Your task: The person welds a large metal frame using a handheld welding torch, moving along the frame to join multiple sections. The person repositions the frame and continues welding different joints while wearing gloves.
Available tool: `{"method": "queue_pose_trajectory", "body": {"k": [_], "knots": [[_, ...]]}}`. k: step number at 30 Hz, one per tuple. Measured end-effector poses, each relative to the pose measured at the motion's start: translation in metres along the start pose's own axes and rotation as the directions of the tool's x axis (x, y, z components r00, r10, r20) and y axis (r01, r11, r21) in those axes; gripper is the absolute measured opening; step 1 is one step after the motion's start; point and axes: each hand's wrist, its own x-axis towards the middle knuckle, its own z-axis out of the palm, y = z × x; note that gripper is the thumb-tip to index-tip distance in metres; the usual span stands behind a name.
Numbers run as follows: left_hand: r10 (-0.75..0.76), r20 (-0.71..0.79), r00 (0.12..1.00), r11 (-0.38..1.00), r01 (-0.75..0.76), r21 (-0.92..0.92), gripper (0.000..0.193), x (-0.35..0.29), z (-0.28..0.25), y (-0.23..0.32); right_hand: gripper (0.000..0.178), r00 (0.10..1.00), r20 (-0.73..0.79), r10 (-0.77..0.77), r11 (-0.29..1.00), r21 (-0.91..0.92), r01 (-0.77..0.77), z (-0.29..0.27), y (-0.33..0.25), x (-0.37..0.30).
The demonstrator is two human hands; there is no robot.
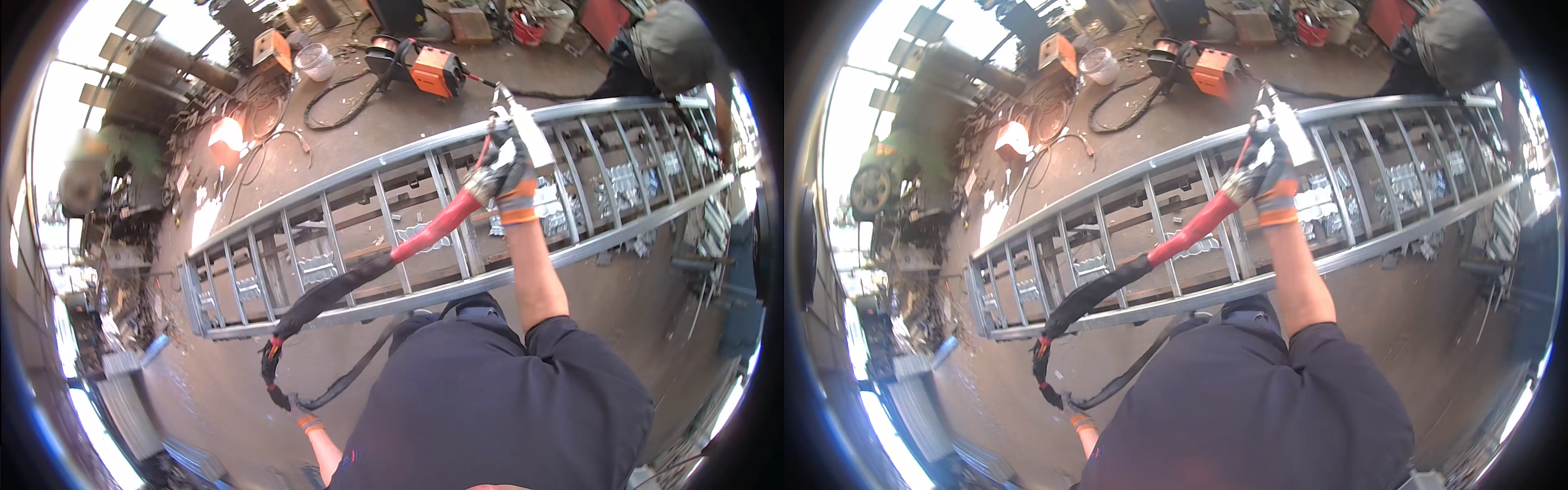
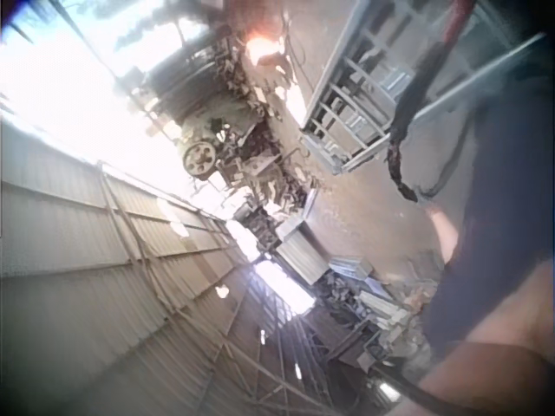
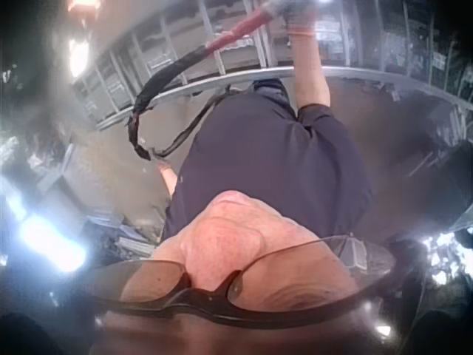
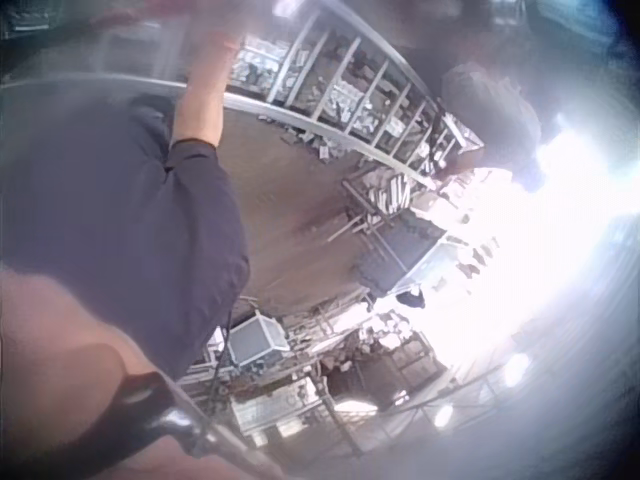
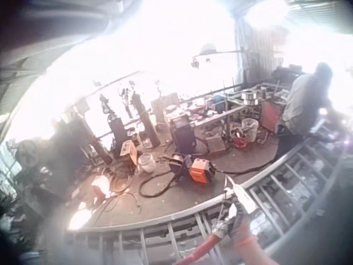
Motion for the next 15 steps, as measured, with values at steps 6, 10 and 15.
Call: {"method": "queue_pose_trajectory", "body": {"k": [6, 10, 15], "knots": [[0.024, 0.090, 0.996, 0.995, -0.032, 0.090, 0.016, 0.149, -0.014, 0.059, 0.034, 0.973, -0.221, -0.068, 0.992, -0.118, 0.042, -0.008, 0.125, -0.057], [0.026, 0.234, 0.972, 0.976, -0.076, 0.205, 0.015, 0.279, -0.015, 0.096, 0.026, 0.948, -0.315, -0.038, 0.994, -0.107, 0.004, -0.004, 0.196, -0.091], [0.038, 0.562, 0.826, 0.894, -0.279, 0.351, 0.011, 0.370, -0.007, 0.120, 0.014, 0.911, -0.392, -0.126, 0.991, -0.019, 0.129, 0.011, 0.275, -0.105]]}}
